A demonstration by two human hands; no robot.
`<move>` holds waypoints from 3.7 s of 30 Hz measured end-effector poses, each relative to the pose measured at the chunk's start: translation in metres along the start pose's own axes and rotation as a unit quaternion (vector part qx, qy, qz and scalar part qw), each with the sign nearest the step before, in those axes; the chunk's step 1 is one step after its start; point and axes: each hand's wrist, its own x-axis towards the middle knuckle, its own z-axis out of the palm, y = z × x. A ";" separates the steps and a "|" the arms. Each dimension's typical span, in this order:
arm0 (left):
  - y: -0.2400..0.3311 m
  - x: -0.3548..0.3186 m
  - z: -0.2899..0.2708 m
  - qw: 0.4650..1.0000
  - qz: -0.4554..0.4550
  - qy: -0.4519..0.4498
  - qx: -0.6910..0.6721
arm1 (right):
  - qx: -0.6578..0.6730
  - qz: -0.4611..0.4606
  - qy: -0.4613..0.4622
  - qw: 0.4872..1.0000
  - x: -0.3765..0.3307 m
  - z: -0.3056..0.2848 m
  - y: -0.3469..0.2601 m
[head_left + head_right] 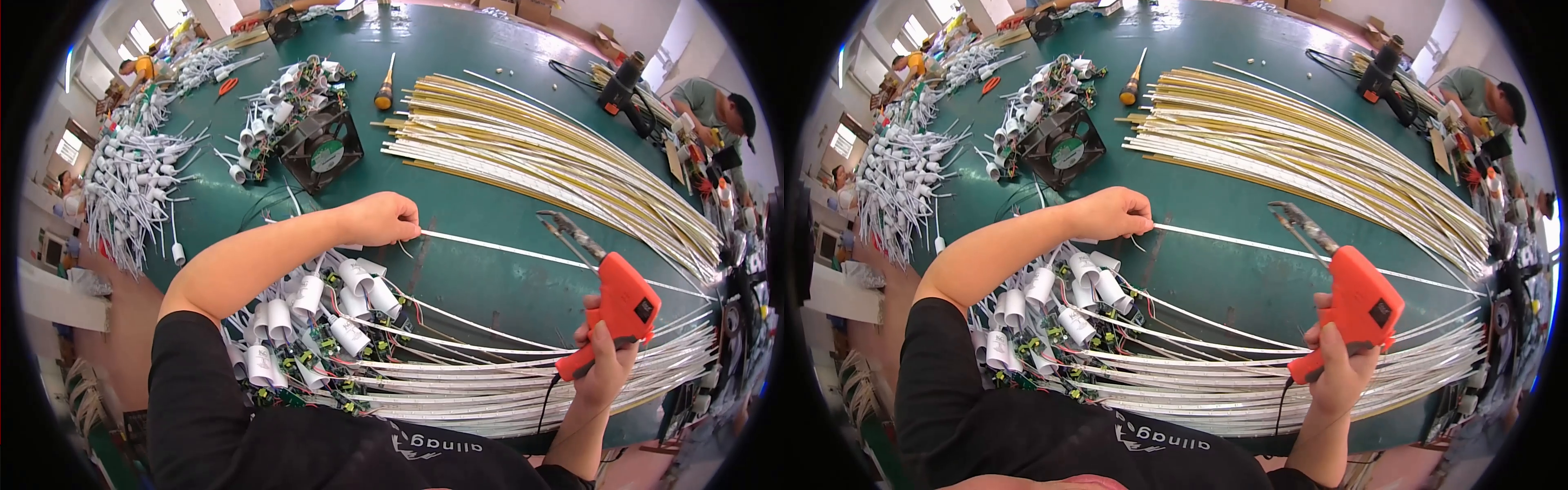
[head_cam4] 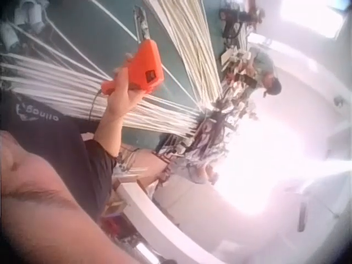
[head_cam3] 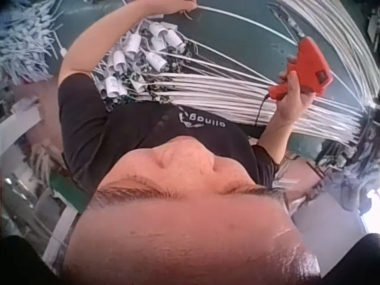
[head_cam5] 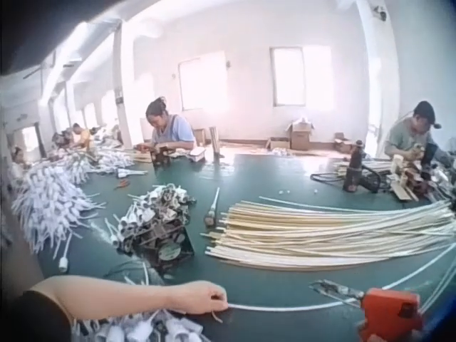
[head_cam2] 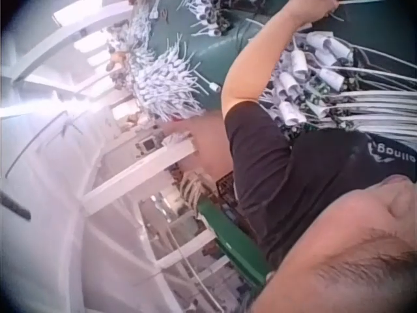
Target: The person assembles LED light strips by connecting wires to circuit boards and plastic casings with a soldering iron.
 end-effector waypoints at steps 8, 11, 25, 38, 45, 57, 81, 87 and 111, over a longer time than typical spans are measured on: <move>-0.012 -0.001 0.001 0.998 0.010 0.063 0.023 | -0.053 0.097 -0.100 0.989 -0.006 0.030 -0.003; -0.015 -0.001 0.002 0.996 0.022 0.074 0.032 | -0.069 0.112 -0.128 0.983 -0.002 0.043 -0.001; -0.024 0.003 0.008 0.983 0.075 0.116 0.117 | -0.128 0.134 -0.220 0.958 0.010 0.078 0.026; -0.016 0.003 0.006 0.983 0.053 0.095 0.150 | -0.182 0.148 -0.227 0.945 0.009 0.087 0.022; -0.008 0.002 0.003 0.985 0.023 0.080 0.152 | -0.204 0.142 -0.233 0.940 0.009 0.087 0.023; -0.006 0.004 0.002 0.986 0.010 0.068 0.150 | -0.223 0.099 -0.240 0.940 0.011 0.084 0.027; -0.007 0.004 0.002 0.990 -0.005 0.059 0.125 | -0.229 0.078 -0.240 0.940 0.005 0.078 0.018; -0.006 0.003 0.002 0.989 -0.004 0.059 0.134 | -0.199 0.073 -0.225 0.951 0.006 0.086 0.020; -0.010 0.004 0.003 0.987 0.018 0.071 0.146 | -0.230 0.081 -0.222 0.944 0.007 0.087 0.023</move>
